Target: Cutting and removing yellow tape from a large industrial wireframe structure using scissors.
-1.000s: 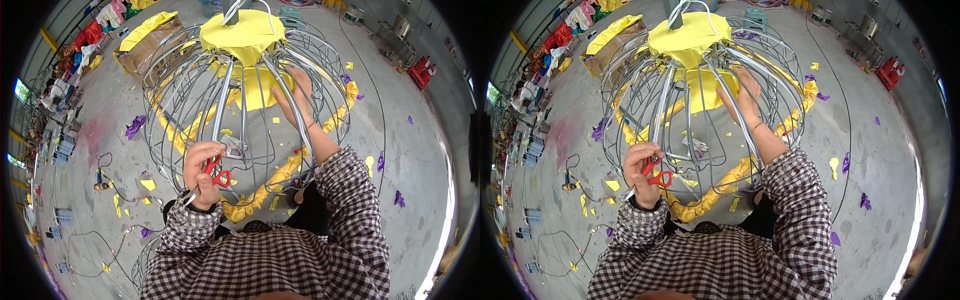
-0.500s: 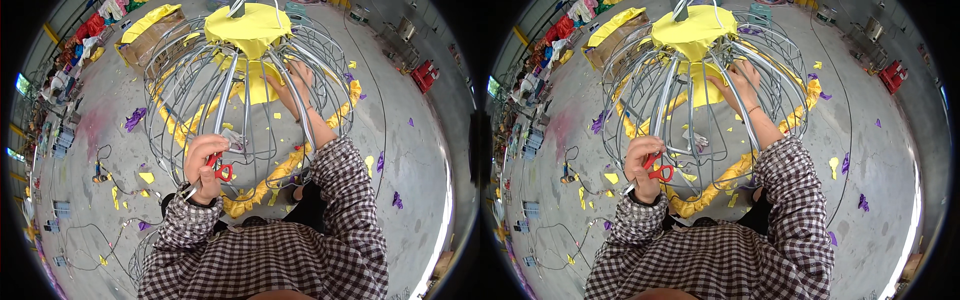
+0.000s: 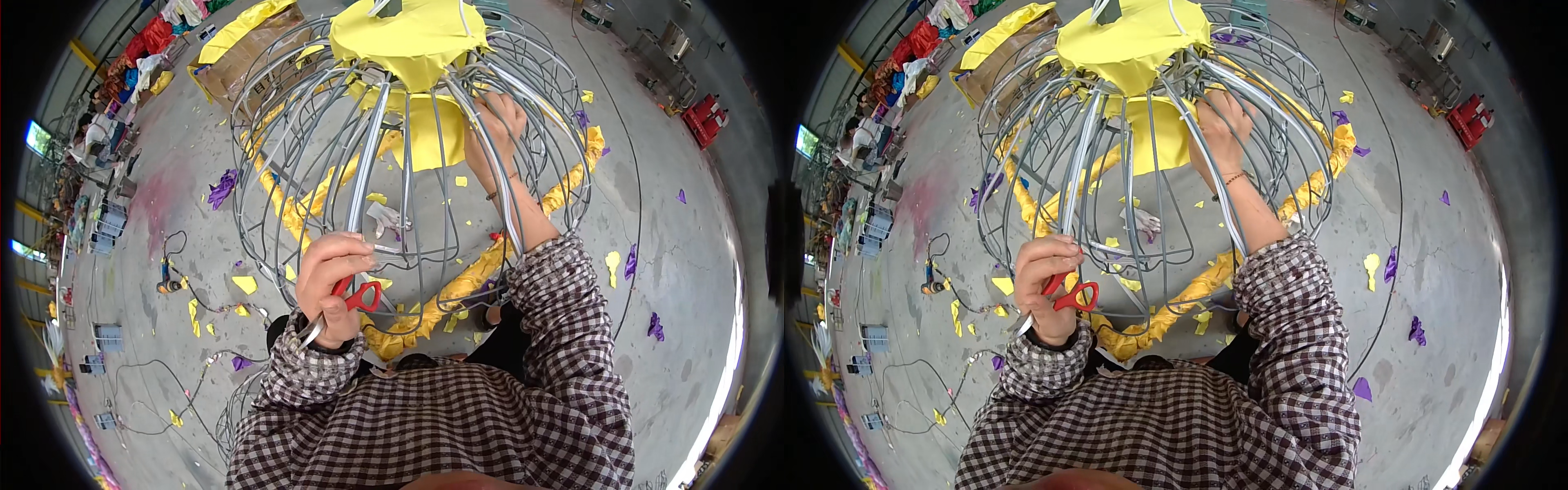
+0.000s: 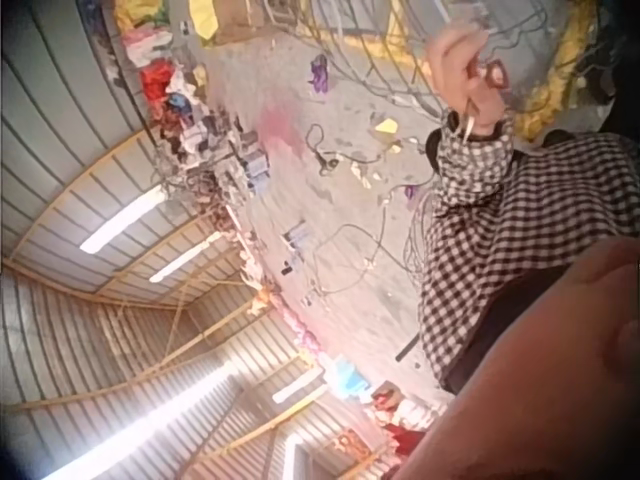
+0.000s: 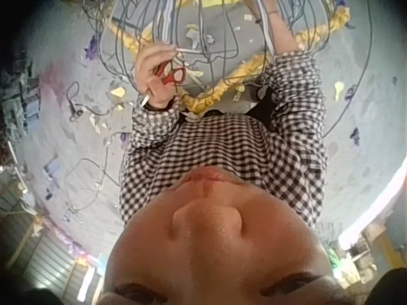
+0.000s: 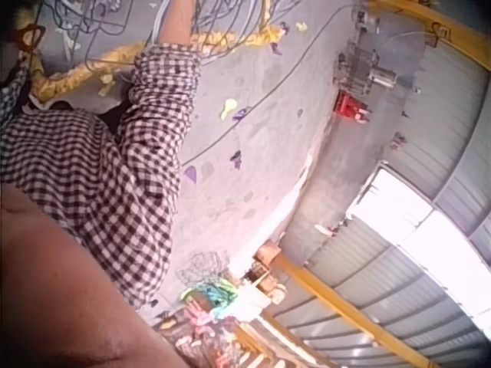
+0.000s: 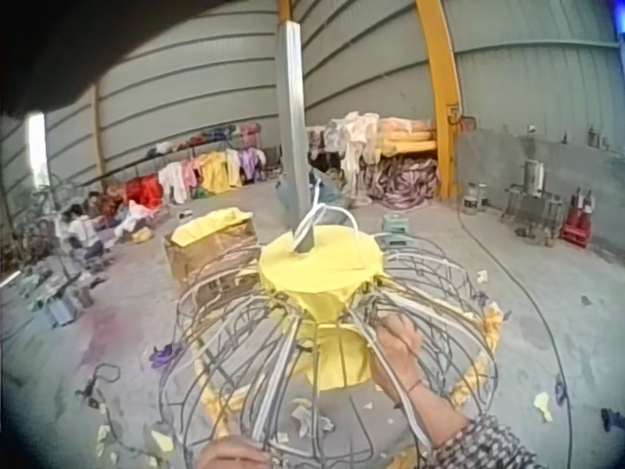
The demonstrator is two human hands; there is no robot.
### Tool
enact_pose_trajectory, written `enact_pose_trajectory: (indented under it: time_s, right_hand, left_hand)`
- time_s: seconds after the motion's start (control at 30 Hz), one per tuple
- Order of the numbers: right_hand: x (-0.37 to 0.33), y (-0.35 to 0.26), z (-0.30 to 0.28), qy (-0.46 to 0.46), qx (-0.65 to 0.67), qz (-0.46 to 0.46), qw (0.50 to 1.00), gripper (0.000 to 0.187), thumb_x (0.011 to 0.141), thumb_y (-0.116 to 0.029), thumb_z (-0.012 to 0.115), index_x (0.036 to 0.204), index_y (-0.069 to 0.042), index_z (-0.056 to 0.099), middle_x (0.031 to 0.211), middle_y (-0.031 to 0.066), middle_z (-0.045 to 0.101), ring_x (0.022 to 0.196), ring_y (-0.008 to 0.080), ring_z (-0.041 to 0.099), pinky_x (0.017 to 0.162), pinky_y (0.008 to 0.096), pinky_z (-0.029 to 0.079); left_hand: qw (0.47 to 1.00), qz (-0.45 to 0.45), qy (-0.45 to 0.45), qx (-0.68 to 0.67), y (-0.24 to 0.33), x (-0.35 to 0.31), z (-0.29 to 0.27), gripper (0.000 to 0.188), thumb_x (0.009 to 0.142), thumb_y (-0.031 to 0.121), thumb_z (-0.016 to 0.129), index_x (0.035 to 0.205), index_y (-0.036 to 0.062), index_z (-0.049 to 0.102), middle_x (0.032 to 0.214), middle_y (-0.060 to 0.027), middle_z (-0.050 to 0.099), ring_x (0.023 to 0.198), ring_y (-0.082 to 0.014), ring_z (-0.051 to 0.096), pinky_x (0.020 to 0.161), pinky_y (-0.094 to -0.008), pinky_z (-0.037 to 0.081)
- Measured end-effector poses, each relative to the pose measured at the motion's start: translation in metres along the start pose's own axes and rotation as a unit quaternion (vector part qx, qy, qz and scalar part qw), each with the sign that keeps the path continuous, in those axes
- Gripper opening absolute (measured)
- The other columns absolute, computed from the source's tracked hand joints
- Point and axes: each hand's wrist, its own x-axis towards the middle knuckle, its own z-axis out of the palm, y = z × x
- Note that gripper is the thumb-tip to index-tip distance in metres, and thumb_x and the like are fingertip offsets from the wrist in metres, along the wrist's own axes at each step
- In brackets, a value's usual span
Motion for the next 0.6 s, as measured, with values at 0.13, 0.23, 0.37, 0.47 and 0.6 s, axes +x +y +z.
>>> enact_pose_trajectory:
  time_s: [0.13,0.23,0.37,0.47,0.6]
  right_hand:
    - [0.0007,-0.0057,-0.0022,-0.025,-0.028,0.035,0.999,0.004,0.073,-0.005,0.066,0.074,-0.007,0.062,0.085,0.0043,0.057,0.088,0.0255,0.055,0.082,0.0407,0.036]
    - [0.0012,-0.0048,-0.0001,-0.038,-0.032,0.042,0.998,0.005,0.074,-0.006,0.065,0.072,-0.007,0.06,0.084,0.0049,0.056,0.089,0.0261,0.054,0.08,0.0412,0.035]
    - [0.0022,-0.0091,0.0008,-0.045,-0.05,0.059,0.996,0.006,0.074,-0.007,0.064,0.07,-0.007,0.059,0.084,0.0056,0.056,0.089,0.0272,0.053,0.078,0.041,0.034]
    - [0.0038,-0.0106,0.0007,-0.052,-0.055,0.069,0.995,0.005,0.074,-0.008,0.063,0.071,-0.007,0.06,0.084,0.006,0.056,0.089,0.0281,0.054,0.078,0.0414,0.035]
    - [0.0057,-0.0022,-0.004,-0.065,-0.054,0.068,0.994,0.005,0.075,-0.012,0.064,0.074,-0.007,0.064,0.084,0.0063,0.056,0.088,0.0287,0.055,0.076,0.0432,0.036]
  left_hand:
    - [1.0,0.007,0.001,-0.005,-0.0034,-0.0017,0.0017,0.065,0.103,0.057,0.027,0.098,0.0003,0.058,0.102,-0.0164,0.059,0.097,-0.0292,0.059,0.092,-0.043,0.047]
    - [1.0,0.007,0.004,-0.012,-0.0026,-0.0016,0.0043,0.065,0.103,0.057,0.025,0.098,0.0006,0.058,0.102,-0.0162,0.059,0.095,-0.0289,0.059,0.092,-0.0436,0.047]
    - [1.0,0.008,0.006,-0.01,-0.002,-0.0006,0.0042,0.066,0.103,0.056,0.023,0.097,0.0009,0.058,0.101,-0.0158,0.058,0.093,-0.0283,0.059,0.092,-0.0441,0.048]
    - [1.0,0.008,0.003,0.008,-0.0012,-0.0012,0.0038,0.066,0.104,0.056,0.021,0.097,0.0012,0.057,0.1,-0.0158,0.058,0.092,-0.0279,0.058,0.092,-0.0441,0.048]
    - [0.999,-0.002,0.032,0.021,0.0003,-0.0033,0.0066,0.069,0.102,0.058,0.025,0.096,-0.0001,0.061,0.098,-0.0163,0.063,0.095,-0.032,0.061,0.088,-0.0437,0.05]
